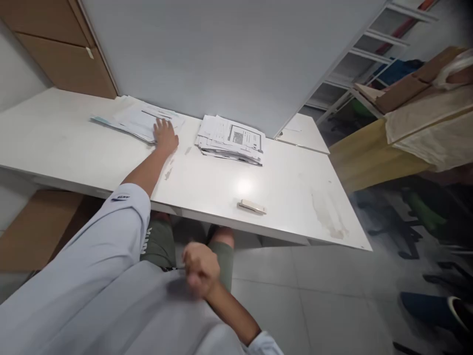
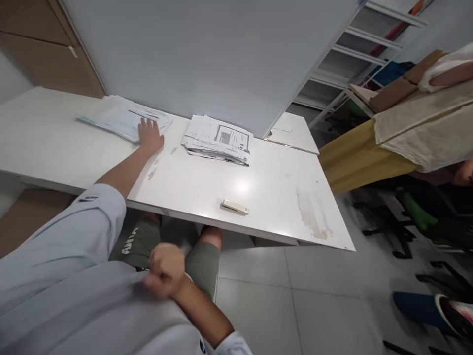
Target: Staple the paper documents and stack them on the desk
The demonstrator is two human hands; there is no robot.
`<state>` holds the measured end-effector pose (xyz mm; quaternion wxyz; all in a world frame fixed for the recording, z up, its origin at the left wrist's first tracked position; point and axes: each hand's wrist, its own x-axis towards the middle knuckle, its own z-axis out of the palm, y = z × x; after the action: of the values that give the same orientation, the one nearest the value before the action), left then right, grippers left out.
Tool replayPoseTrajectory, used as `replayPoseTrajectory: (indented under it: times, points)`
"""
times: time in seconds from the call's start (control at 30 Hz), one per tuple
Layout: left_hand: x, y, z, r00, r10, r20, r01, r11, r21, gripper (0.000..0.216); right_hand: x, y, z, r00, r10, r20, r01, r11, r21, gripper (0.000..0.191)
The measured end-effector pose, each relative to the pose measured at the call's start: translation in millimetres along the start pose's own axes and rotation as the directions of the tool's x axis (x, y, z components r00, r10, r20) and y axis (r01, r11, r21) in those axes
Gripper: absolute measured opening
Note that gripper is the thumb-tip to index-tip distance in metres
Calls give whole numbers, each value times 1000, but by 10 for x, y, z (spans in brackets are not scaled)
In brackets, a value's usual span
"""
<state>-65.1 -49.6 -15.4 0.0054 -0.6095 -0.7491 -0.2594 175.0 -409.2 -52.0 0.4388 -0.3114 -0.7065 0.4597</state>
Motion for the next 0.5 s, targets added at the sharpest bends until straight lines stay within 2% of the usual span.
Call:
replayPoseTrajectory:
  times: [0.03, 0.07, 0.13, 0.17, 0.23, 0.3, 0.4, 0.5]
  points:
    - [-122, -182, -72, 998, -63, -24, 63, 998, 14, 73, 24, 129, 80, 996, 61, -62, -60, 998, 24, 56]
    - [-255, -330, -129, 994, -104, -34, 105, 994, 6, 70, 7, 263, 151, 968, 189, -167, -180, 981, 67, 56]
    - [-516, -513, -200, 993, -120, -19, 119, 992, -40, 58, -133, 540, 254, 831, 453, -324, -412, 891, 189, 56]
    - [-628, -553, -219, 995, -104, -3, 104, 993, -57, 51, -233, 674, 281, 775, 531, -342, -475, 847, 240, 57]
    - [-786, -557, -235, 998, -54, 19, 55, 997, -52, 44, -425, 907, 276, 691, 607, -391, -526, 794, 304, 59]
    - [-853, -513, -238, 999, 31, 24, -30, 999, -21, 42, -540, 1067, 205, 639, 620, -455, -533, 784, 319, 60]
    - [-848, -462, -237, 980, 195, 35, -195, 981, -2, 36, -542, 1158, 66, 617, 587, -524, -507, 806, 305, 61]
    - [-826, -471, -228, 947, 320, 34, -320, 947, -15, 32, -448, 1113, 8, 662, 527, -533, -461, 847, 264, 59]
